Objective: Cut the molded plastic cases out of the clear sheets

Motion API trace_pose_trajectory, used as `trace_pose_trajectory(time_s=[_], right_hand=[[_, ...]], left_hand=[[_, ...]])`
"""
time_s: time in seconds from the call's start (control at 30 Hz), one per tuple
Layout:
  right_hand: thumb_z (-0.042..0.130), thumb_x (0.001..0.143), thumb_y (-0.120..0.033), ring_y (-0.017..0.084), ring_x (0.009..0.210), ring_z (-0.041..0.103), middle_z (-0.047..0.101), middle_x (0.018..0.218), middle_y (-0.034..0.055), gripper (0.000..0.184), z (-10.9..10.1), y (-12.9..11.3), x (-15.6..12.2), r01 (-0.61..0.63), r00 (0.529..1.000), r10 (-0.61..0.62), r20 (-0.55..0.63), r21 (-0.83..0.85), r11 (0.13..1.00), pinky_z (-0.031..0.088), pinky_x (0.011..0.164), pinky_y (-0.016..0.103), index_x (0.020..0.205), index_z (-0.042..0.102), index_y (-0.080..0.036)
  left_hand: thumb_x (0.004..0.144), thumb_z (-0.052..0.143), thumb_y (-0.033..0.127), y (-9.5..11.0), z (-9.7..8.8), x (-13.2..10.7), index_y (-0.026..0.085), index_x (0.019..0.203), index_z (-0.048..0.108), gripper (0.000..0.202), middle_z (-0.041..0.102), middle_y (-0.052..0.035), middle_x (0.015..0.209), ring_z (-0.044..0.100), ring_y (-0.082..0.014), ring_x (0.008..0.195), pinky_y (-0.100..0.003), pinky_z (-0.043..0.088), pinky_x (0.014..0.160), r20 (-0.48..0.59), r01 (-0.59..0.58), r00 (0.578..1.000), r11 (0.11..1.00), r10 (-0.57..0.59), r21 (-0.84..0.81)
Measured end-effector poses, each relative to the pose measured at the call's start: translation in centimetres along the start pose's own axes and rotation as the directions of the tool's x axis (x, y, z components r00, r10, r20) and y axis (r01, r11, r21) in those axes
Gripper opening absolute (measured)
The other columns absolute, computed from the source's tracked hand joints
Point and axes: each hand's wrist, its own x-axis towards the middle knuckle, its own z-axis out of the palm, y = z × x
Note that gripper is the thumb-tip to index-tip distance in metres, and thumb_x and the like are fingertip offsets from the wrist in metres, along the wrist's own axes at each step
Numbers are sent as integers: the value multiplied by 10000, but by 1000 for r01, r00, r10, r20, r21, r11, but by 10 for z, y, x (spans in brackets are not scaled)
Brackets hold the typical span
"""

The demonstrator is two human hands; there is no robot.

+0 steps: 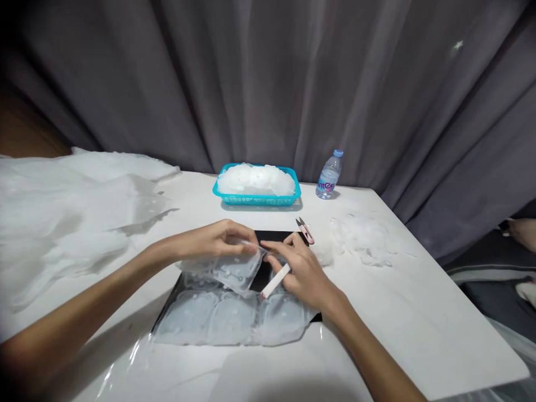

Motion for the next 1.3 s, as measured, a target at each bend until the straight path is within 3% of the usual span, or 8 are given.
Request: trace_pose_trajectory(time_s=[0.33, 0.53, 0.67, 0.8, 0.9, 1.07, 1.17, 1.3], right_hand=[[545, 1019, -146, 237, 815, 509, 701, 797, 62, 202, 8, 0, -2, 101, 983, -135, -127, -241, 965, 462, 747, 371, 1064, 740, -172], [575, 961, -184, 230, 732, 560, 621, 719, 57, 228, -4, 44, -4, -272, 936, 158, -313, -363, 891, 418, 630, 332, 966, 803, -197], [558, 1010, -225, 254, 838, 556, 707, 856, 82, 227, -13, 51, -2, -235, 950, 119, -290, -407, 883, 450, 710, 354, 1074, 773, -190], [499, 1044, -224, 293, 911, 497, 717, 927, 111, 259, -9, 53, 6, -206, 971, 110, -210, -520, 829, 463, 810, 411, 1069, 752, -172], [522, 1033, -245, 323, 1019, 485, 681, 1140, 157, 263, -6, 52, 9, -183, 979, 102, -178, -536, 824, 479, 879, 469, 1183, 721, -159], [593, 1032, -262, 280, 1118, 509, 661, 1272, 97, 226, -10, 15, 1, -4, 996, 19, 87, -168, 986, 495, 971, 460, 1239, 681, -238], [711, 978, -330, 225, 1036, 557, 711, 1072, 37, 156, -14, -11, -6, -31, 930, -13, 367, 115, 993, 526, 903, 373, 1111, 689, -250], [852, 844, -421, 226, 1000, 539, 693, 1030, 18, 364, -17, -20, -11, -26, 861, -44, 507, 130, 991, 515, 863, 352, 1112, 681, -244]], left_hand=[[1000, 589, 483, 4, 27, 7, 196, 946, 774, 346, 567, 39, 626, 426, -111, 559, -239, 288, 572, -190, -5, 979, 942, 74, 337], [983, 527, 206, 21, 40, 0, 185, 780, 623, 226, 550, 38, 605, 432, -112, 527, -284, 253, 583, -35, -160, 971, 752, 236, 639], [1049, 475, 415, 8, 10, 0, 208, 963, 660, 291, 639, 18, 677, 551, -144, 572, -259, 329, 610, -249, 100, 966, 800, 64, 592], [1048, 354, 625, -32, -23, 6, 226, 1137, 653, 506, 720, -54, 914, 664, -259, 828, -312, 423, 738, -566, 457, 815, 735, -121, 501], [1044, 337, 637, -51, -27, 10, 179, 1202, 631, 568, 683, -127, 1114, 618, -328, 1074, -408, 451, 942, -608, 460, 791, 728, -76, 508], [991, 586, 554, -28, 2, 6, 212, 1155, 691, 394, 623, -105, 1266, 532, -296, 1224, -393, 383, 1090, -119, -31, 989, 894, 93, 447], [891, 740, 545, -2, 23, -2, 238, 1073, 703, 359, 686, -33, 1072, 603, -244, 1063, -286, 448, 902, 276, -3, 959, 973, -63, 233], [781, 833, 573, 12, 40, -6, 227, 999, 695, 432, 649, -16, 942, 579, -248, 1009, -298, 407, 901, 271, -16, 959, 942, -80, 334]])
